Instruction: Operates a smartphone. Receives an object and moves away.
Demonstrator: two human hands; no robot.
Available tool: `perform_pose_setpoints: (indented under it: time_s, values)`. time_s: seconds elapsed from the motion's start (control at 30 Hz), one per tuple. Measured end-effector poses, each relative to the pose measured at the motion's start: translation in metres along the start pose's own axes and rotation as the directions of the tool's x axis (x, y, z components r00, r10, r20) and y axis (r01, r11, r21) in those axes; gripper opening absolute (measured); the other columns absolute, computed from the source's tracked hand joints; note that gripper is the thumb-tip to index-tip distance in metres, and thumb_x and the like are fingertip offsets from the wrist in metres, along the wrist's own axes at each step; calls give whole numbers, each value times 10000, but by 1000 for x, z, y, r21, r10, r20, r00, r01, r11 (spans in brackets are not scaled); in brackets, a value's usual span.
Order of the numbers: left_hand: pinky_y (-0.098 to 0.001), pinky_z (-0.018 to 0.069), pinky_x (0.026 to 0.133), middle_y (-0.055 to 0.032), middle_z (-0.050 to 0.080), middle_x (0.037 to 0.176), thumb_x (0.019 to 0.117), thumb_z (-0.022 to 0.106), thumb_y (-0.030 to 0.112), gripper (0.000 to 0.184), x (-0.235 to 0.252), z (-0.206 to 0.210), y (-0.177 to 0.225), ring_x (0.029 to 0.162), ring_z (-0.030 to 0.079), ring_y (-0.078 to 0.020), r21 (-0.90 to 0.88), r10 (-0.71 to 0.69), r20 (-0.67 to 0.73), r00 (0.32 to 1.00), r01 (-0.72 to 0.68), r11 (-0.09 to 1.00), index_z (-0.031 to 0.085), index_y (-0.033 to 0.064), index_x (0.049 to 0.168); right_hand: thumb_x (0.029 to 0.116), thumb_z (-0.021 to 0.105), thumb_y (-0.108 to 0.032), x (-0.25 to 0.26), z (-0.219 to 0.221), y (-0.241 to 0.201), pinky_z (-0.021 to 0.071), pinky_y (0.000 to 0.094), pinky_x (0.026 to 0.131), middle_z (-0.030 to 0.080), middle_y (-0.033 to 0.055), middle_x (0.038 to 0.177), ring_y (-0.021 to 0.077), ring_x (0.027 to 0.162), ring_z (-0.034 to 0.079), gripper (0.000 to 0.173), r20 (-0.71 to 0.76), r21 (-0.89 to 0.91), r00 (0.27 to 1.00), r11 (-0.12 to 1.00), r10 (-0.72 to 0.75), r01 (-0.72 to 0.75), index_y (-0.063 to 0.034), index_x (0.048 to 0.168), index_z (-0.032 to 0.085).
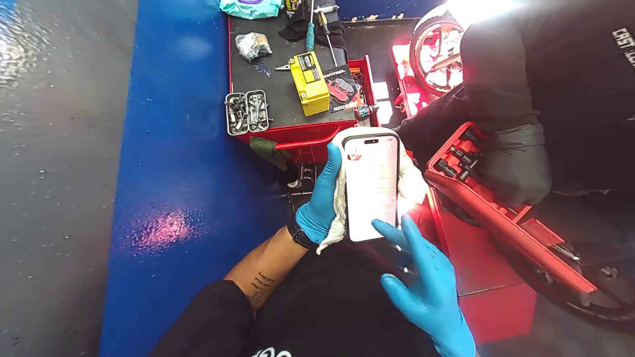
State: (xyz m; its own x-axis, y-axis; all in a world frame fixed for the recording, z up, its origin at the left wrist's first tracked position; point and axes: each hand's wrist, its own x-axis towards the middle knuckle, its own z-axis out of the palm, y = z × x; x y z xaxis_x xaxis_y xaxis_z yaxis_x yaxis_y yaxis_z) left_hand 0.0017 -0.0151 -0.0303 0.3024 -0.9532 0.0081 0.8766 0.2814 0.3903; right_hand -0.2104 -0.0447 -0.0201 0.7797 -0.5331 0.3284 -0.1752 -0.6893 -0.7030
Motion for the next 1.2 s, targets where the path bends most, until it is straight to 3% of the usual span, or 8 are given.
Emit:
perform_pose_setpoints:
  time_s: [0.1,0.3,0.43,0.73,0.9,1.0,1.1,1.2]
  values:
    - [-332,585,944,-52,737,1133,1039,445,560,500,1,-2,2,1070,707,-125,0,14,-5,1000,-14,1000,650,163,1263,986,544,-459,-4,-2,4,436,223,605,732,-7,1261,42,696,598,702,-29,17,999,999,27,-27,-125,1572,352]
    - [-328,584,944,-47,733,1143,1039,442,561,501,3,0,2,1079,701,-120,15,28,-13,1000,-28,999,638,173,1287,1004,513,-488,-5,-1,1,444,248,631,762,2,1160,76,711,609,632,-2,6,1000,1000,-24,24,-147,1529,423]
    - [-324,584,947,-44,736,1144,1040,445,556,494,1,-2,2,1082,702,-118,39,27,-10,1000,-26,999,643,169,1274,977,545,-501,-2,-5,1,436,224,620,721,-3,1276,48,718,597,744,-45,29,999,999,28,-26,-180,1600,294]
    - [-325,583,952,-44,740,1138,1010,513,562,486,-3,-1,3,1078,706,-120,42,8,-2,1000,-8,999,645,170,1267,949,582,-465,1,-4,3,405,189,595,681,34,1352,5,687,527,807,-73,24,992,994,106,-105,-63,1589,301]
    - [-342,572,982,-53,729,1185,1033,447,563,515,-2,-3,4,1125,690,-133,-1,30,36,999,-30,1000,647,170,1299,999,521,-459,-5,-10,4,419,140,590,680,-37,1359,-18,731,586,712,-134,110,988,992,75,-60,-202,1618,282]
    - [-362,578,975,-47,729,1183,1019,447,592,531,-2,-6,7,1124,690,-144,75,65,-15,998,-63,995,644,182,1292,1027,488,-447,-14,-15,6,437,131,613,689,-46,1339,-20,759,603,652,-175,139,980,988,96,-72,-212,1609,314]
    - [-418,561,1005,-88,698,1251,985,500,618,598,1,-10,9,1176,668,-198,89,76,31,997,-79,993,612,153,1345,1034,501,-395,-28,-24,12,459,141,623,705,-29,1306,-6,751,605,620,-242,167,960,981,141,-102,-189,1599,348]
    - [-371,583,978,-38,718,1238,985,478,626,575,-2,-13,12,1154,683,-147,155,65,9,998,-66,986,657,194,1319,1038,513,-343,-44,-35,21,464,142,603,722,-13,1266,0,726,601,592,-330,184,924,973,193,-138,-174,1589,378]
